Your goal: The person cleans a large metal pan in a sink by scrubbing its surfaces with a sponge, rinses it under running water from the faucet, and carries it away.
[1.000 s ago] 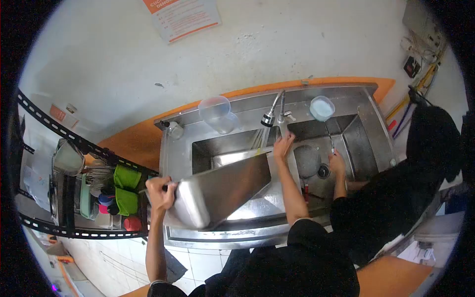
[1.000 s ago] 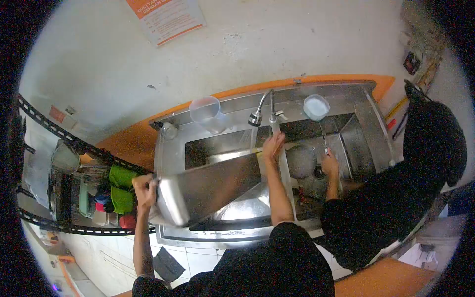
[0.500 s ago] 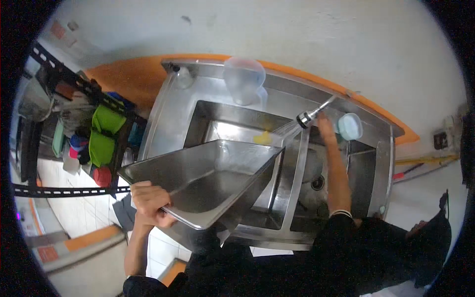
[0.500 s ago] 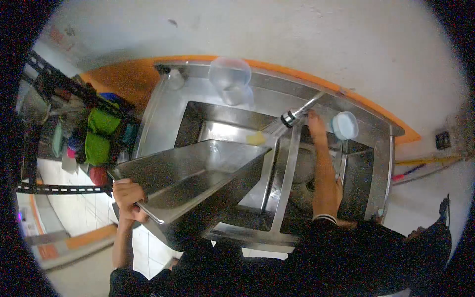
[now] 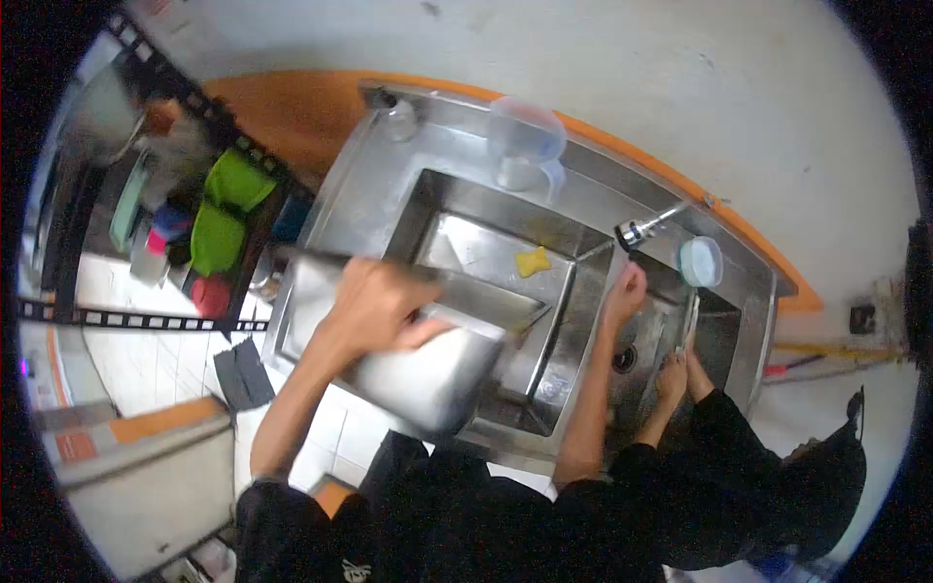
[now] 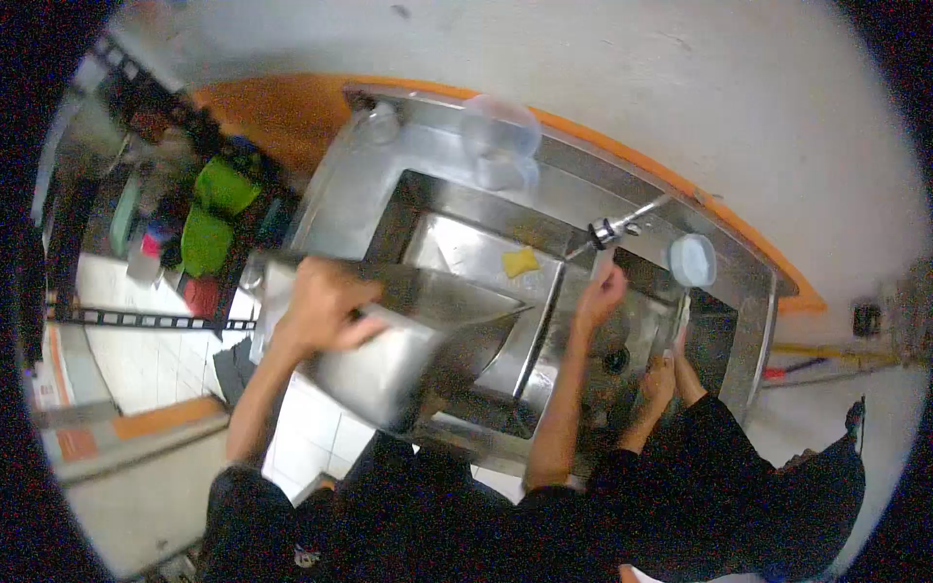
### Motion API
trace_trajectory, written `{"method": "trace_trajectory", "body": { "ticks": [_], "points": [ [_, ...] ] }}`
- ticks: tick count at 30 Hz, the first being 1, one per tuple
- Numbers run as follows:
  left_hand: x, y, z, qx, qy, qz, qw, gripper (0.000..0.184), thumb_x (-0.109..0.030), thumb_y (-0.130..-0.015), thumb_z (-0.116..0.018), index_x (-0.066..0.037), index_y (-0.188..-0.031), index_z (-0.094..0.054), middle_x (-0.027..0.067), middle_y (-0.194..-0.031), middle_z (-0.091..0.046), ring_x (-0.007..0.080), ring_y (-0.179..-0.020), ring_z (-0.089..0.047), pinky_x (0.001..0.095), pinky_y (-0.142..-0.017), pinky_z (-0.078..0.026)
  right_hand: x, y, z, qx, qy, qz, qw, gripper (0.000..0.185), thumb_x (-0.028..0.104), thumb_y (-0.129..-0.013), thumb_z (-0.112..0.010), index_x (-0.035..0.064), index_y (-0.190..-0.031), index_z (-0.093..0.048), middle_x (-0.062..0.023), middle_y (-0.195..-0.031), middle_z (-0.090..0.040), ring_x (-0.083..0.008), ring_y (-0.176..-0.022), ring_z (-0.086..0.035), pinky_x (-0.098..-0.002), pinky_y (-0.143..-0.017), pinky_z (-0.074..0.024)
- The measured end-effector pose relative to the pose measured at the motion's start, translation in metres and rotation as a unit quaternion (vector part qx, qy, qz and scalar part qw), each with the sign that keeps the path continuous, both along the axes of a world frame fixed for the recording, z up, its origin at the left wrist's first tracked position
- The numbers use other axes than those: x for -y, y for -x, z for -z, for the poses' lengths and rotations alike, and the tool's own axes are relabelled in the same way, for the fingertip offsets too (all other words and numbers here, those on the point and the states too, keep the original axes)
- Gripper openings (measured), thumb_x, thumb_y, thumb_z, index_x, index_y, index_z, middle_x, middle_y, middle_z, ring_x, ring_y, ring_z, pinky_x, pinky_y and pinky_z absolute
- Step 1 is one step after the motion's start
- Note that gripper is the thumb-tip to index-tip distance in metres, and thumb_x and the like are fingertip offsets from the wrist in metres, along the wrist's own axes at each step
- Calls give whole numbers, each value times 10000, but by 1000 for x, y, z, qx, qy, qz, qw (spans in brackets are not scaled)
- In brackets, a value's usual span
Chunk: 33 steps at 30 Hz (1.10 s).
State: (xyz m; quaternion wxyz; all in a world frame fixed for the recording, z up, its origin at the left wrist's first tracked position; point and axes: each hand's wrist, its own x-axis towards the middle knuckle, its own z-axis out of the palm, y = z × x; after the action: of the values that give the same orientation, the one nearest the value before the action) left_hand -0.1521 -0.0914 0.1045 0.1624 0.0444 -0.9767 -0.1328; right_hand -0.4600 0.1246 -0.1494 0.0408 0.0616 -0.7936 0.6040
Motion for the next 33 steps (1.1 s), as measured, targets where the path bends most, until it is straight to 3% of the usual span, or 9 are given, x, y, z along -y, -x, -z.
{"method": "trace_trajectory", "body": {
  "ticks": [3, 11, 13, 15, 20, 24, 26, 29, 33],
  "points": [
    [10, 28, -5, 68, -3, 18, 998, 562, -607, -806, -469, -110, -634, -669, 127, -434, -484, 313, -395, -482, 395, -391, -354, 14, -109, -71, 86, 226, -310, 919, 433, 378, -945, -415, -31, -982, -552, -125, -1008, -536, -201, -982, -464, -324, -927, -337],
    [2, 57, -62, -68, -34, 156, 985, 629, -664, -702, -533, -50, -656, -659, 155, -570, -590, 349, -563, -570, 414, -593, -457, 28, -192, -162, -120, 89, -190, 970, 652, 556, -923, -341, -76, -838, -478, -90, -831, -482, -184, -772, -459, -327, -676, -398],
    [-3, 56, -80, -36, 44, 150, 987, 551, -603, -710, -570, -66, -795, -659, 145, -692, -607, 319, -709, -588, 406, -760, -440, 43, -212, -197, -76, 120, -24, 990, 699, 561, -910, -379, -114, -833, -545, -122, -805, -550, -210, -712, -503, -338, -645, -437],
    [-8, 44, -80, -415, -11, 135, 900, 407, -459, -745, -607, -89, -914, -611, 128, -868, -581, 293, -884, -554, 416, -845, -390, 51, -215, -213, -93, 165, -3, 982, 713, 561, -908, -381, -128, -866, -561, -148, -820, -574, -222, -709, -521, -354, -664, -452],
    [-3, -99, -18, -420, -260, 6, 870, 219, -168, -760, -575, -36, -934, -559, 116, -910, -548, 290, -895, -541, 387, -800, -429, 45, -258, -250, -74, 137, 112, 982, 738, 536, -919, -371, -172, -997, -567, -192, -937, -605, -239, -822, -551, -365, -746, -476],
    [-29, -142, 181, -289, -543, -304, 728, 235, -231, -805, -554, -6, -870, -526, 127, -841, -562, 269, -793, -558, 369, -720, -455, 37, -257, -267, -125, 160, 158, 966, 788, 581, -885, -395, -183, -946, -578, -228, -951, -617, -256, -825, -567, -367, -748, -501],
    [-56, -158, 255, -156, -625, -299, 704, 395, -371, -857, -464, -11, -1008, -523, 162, -987, -586, 272, -894, -566, 397, -764, -448, 44, -283, -290, -123, 172, 176, 961, 791, 584, -880, -397, -185, -922, -580, -234, -959, -617, -272, -842, -581, -370, -758, -510],
    [-92, -146, 297, -38, -850, -322, 415, 597, -491, -886, -343, -10, -1222, -454, 208, -1203, -519, 307, -1096, -513, 420, -900, -425, 51, -320, -317, -97, 166, 205, 960, 794, 573, -883, -376, -195, -917, -575, -257, -985, -608, -318, -906, -601, -381, -804, -527],
    [-96, -162, 253, 18, -915, -206, 346, 730, -559, -891, -289, -13, -1375, -269, 264, -1374, -311, 374, -1210, -409, 426, -978, -376, 44, -315, -318, -79, 268, 199, 939, 816, 571, -888, -352, -216, -1056, -491, -255, -1080, -573, -328, -992, -574, -394, -882, -499]
  ]
}}
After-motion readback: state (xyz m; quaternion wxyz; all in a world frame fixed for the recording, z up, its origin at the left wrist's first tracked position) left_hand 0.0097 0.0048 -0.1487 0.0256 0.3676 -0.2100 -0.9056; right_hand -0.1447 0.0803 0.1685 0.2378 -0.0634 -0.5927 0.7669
